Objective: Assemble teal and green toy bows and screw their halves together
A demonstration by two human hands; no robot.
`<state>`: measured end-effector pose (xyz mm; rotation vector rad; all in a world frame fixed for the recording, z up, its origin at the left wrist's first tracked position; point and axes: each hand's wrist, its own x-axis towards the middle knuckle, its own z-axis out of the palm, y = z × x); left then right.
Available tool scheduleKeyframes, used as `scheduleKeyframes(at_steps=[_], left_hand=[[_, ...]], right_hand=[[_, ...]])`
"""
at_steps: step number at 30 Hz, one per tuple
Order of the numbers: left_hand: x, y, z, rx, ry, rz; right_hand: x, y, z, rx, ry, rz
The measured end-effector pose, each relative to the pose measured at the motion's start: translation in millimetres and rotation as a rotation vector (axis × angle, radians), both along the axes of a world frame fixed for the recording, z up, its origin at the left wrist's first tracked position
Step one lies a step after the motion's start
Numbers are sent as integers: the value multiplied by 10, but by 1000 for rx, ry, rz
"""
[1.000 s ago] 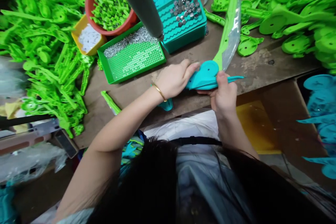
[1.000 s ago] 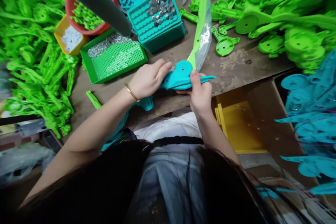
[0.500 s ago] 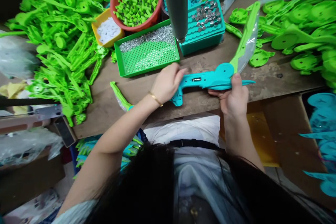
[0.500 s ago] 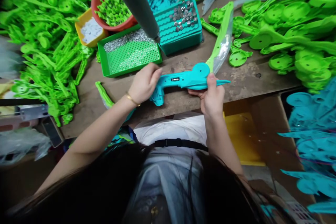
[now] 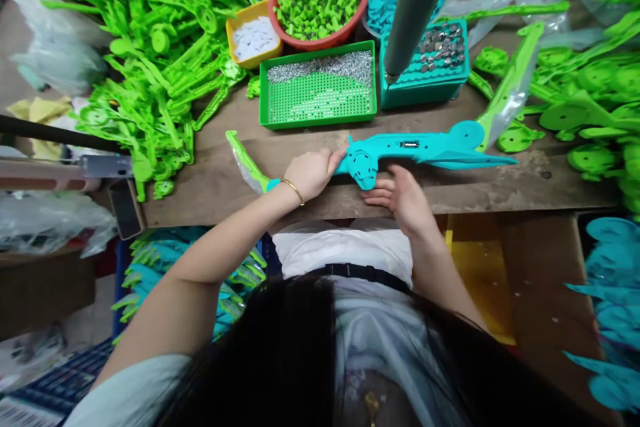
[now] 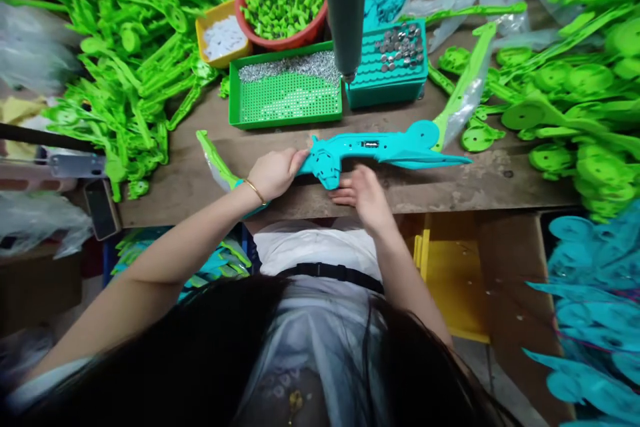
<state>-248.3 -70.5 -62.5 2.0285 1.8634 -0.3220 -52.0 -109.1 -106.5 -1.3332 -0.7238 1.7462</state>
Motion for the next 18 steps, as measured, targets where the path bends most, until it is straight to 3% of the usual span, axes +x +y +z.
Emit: scheduleKeyframes(at_steps=[2, 5, 7, 11, 14, 16, 18], left_hand=[[13, -22, 43, 12, -45, -28], [-104, -95, 137, -5, -106, -119], [-235, -155, 197, -37, -60, -137], [-394, -214, 264, -17, 35, -76], [-352, -177, 279, 14, 5, -53], [-285, -143, 282, 13, -15, -46], [-228, -130, 286, 5, -18, -44]], right_hand=[[-199, -34, 16, 53, -170, 61], [-310, 12, 26, 224, -344, -43], [-282, 61, 23, 279, -338, -96], [-290, 17, 17, 208, -134, -142], [-534, -195, 19, 74, 100, 41], [-764, -351, 13, 17, 146, 260], [-959, -455, -3, 32, 130, 383]])
